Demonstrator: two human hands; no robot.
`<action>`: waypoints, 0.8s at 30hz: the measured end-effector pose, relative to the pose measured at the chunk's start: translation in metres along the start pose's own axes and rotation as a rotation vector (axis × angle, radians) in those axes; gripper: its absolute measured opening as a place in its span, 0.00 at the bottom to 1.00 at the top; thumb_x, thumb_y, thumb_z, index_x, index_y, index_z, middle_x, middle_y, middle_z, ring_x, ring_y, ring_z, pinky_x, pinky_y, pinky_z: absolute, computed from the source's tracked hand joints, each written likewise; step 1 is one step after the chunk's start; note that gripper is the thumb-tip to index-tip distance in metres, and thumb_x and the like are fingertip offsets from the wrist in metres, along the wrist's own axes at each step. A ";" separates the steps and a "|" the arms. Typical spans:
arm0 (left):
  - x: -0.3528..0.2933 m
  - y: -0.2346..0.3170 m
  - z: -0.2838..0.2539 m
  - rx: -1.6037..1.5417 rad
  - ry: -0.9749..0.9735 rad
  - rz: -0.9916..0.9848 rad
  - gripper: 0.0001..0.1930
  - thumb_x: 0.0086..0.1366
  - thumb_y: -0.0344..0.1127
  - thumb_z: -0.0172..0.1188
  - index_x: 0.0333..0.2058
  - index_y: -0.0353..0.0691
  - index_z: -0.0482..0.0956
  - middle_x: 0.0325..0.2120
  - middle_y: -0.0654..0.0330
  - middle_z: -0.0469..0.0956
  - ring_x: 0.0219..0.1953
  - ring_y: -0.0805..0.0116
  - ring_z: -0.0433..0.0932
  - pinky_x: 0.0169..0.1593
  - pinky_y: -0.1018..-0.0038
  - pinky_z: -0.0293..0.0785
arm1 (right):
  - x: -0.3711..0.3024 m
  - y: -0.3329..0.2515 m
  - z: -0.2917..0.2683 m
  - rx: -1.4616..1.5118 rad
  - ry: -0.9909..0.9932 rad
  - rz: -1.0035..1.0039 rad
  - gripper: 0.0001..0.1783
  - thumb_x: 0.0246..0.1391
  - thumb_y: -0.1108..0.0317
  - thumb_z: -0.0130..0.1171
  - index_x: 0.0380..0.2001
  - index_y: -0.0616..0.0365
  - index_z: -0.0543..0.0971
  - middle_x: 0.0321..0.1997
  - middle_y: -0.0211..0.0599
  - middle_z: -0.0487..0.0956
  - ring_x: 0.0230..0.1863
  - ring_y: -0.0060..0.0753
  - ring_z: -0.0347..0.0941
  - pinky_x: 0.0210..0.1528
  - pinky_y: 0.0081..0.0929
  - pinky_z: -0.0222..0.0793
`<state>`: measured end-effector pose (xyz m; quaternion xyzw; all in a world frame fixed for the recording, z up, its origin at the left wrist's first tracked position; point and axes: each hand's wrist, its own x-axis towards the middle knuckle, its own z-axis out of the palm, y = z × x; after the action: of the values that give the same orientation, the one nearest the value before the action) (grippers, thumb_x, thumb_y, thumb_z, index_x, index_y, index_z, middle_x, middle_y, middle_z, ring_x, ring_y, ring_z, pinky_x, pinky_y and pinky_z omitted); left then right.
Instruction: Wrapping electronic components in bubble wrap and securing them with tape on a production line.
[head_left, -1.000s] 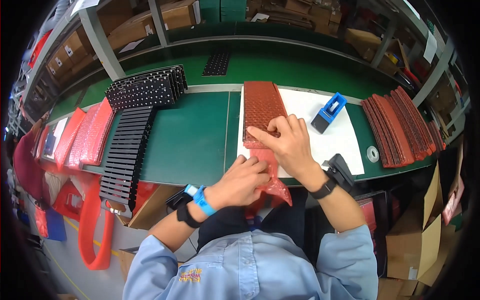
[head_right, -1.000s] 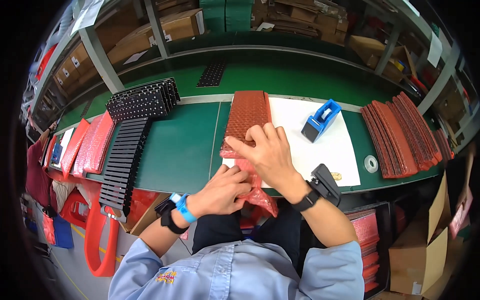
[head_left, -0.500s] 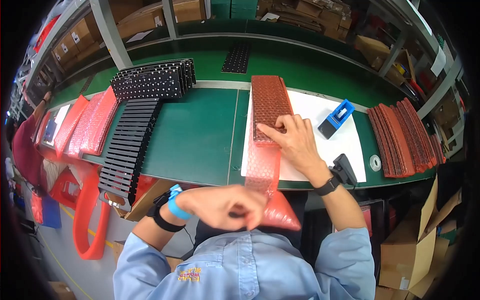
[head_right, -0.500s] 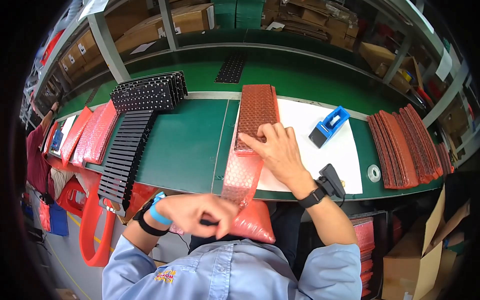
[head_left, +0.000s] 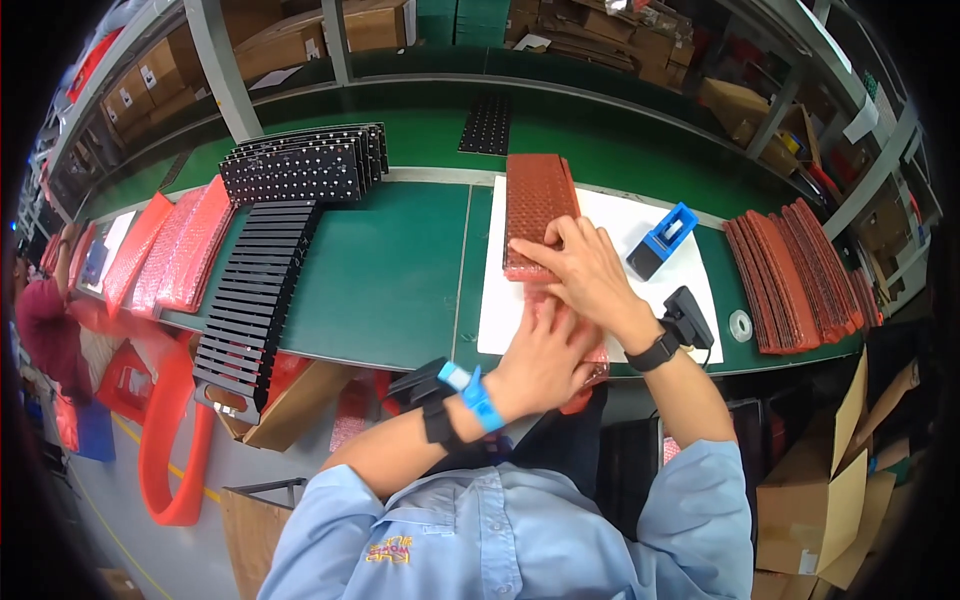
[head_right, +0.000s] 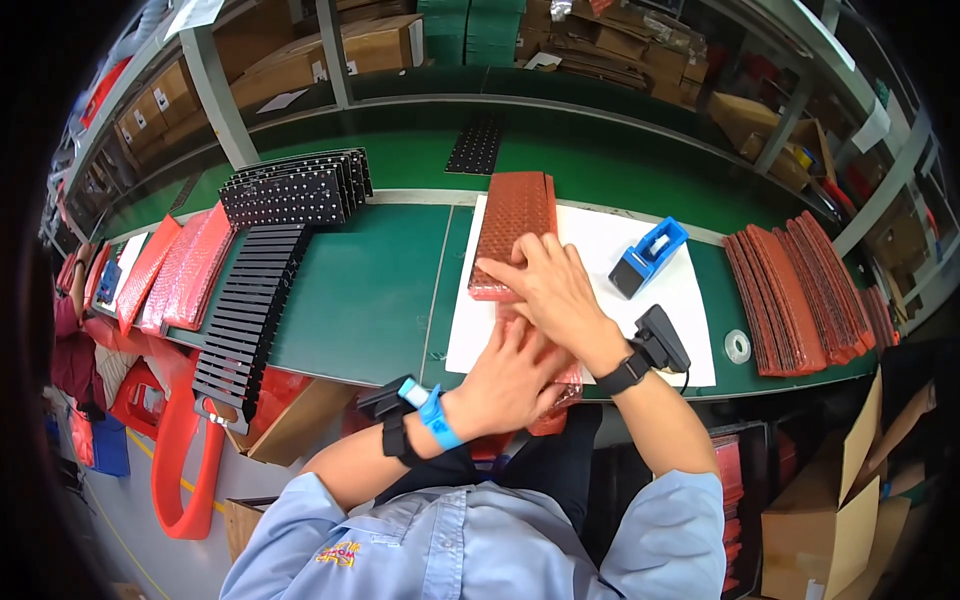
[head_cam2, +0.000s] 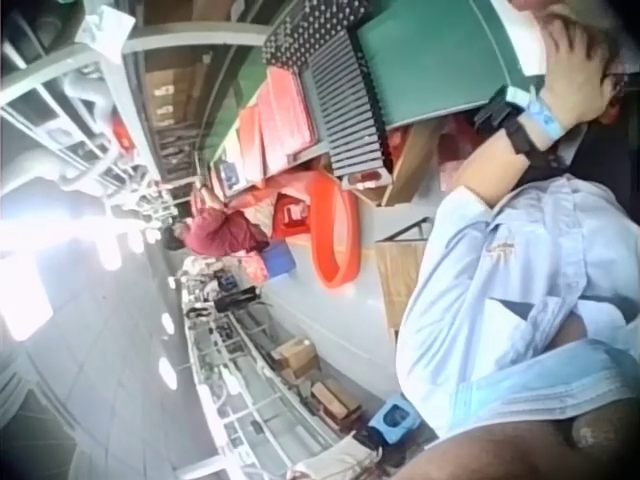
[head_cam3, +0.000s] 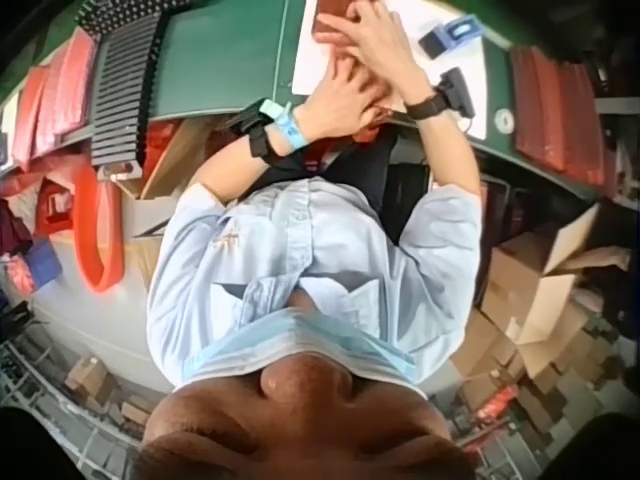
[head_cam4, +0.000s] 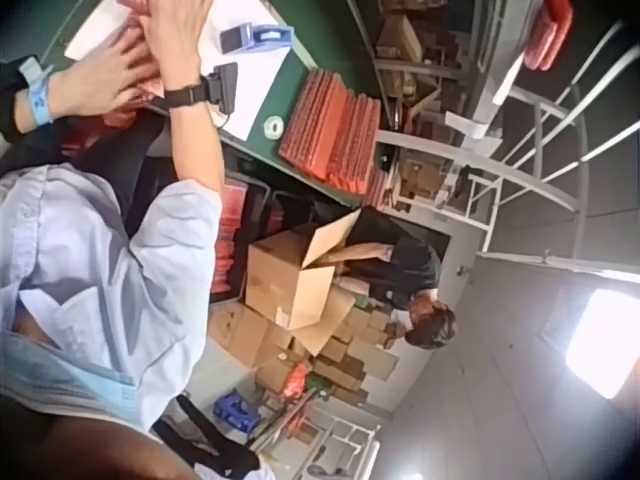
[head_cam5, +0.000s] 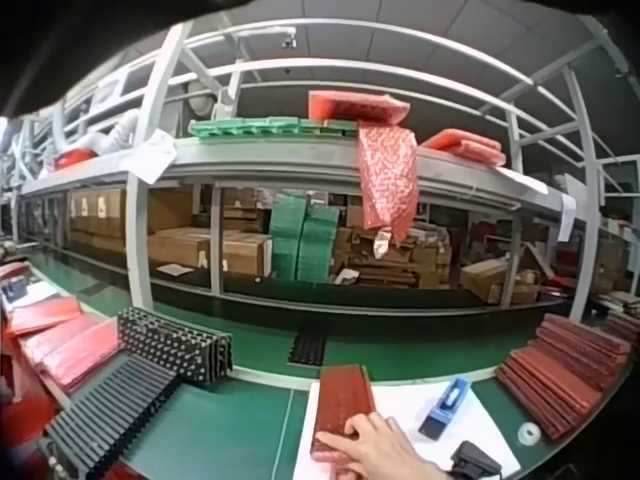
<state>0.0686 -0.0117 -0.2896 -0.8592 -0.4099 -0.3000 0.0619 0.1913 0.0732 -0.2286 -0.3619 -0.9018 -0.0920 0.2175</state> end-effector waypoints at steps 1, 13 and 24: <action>-0.007 0.003 -0.002 0.000 0.006 0.001 0.19 0.61 0.38 0.58 0.51 0.43 0.77 0.52 0.50 0.73 0.55 0.50 0.70 0.59 0.55 0.65 | -0.006 0.001 0.004 0.054 -0.007 0.015 0.34 0.37 0.68 0.73 0.54 0.38 0.80 0.42 0.32 0.69 0.46 0.39 0.65 0.47 0.34 0.61; -0.042 -0.027 -0.035 -0.038 -0.174 0.165 0.24 0.58 0.32 0.59 0.56 0.50 0.76 0.57 0.63 0.72 0.56 0.61 0.70 0.59 0.54 0.63 | -0.019 0.023 0.017 0.281 -0.091 0.064 0.39 0.35 0.59 0.77 0.57 0.40 0.79 0.45 0.34 0.68 0.47 0.39 0.64 0.54 0.34 0.64; -0.043 -0.080 -0.037 -0.498 -0.079 0.277 0.15 0.51 0.31 0.65 0.41 0.46 0.84 0.39 0.67 0.82 0.43 0.72 0.78 0.52 0.66 0.68 | 0.004 0.021 0.016 0.254 -0.308 0.061 0.37 0.40 0.51 0.73 0.59 0.39 0.77 0.44 0.34 0.69 0.48 0.38 0.65 0.52 0.34 0.63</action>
<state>-0.0289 -0.0009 -0.2955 -0.9067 -0.2044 -0.3465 -0.1268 0.1980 0.0956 -0.2408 -0.3686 -0.9174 0.0856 0.1234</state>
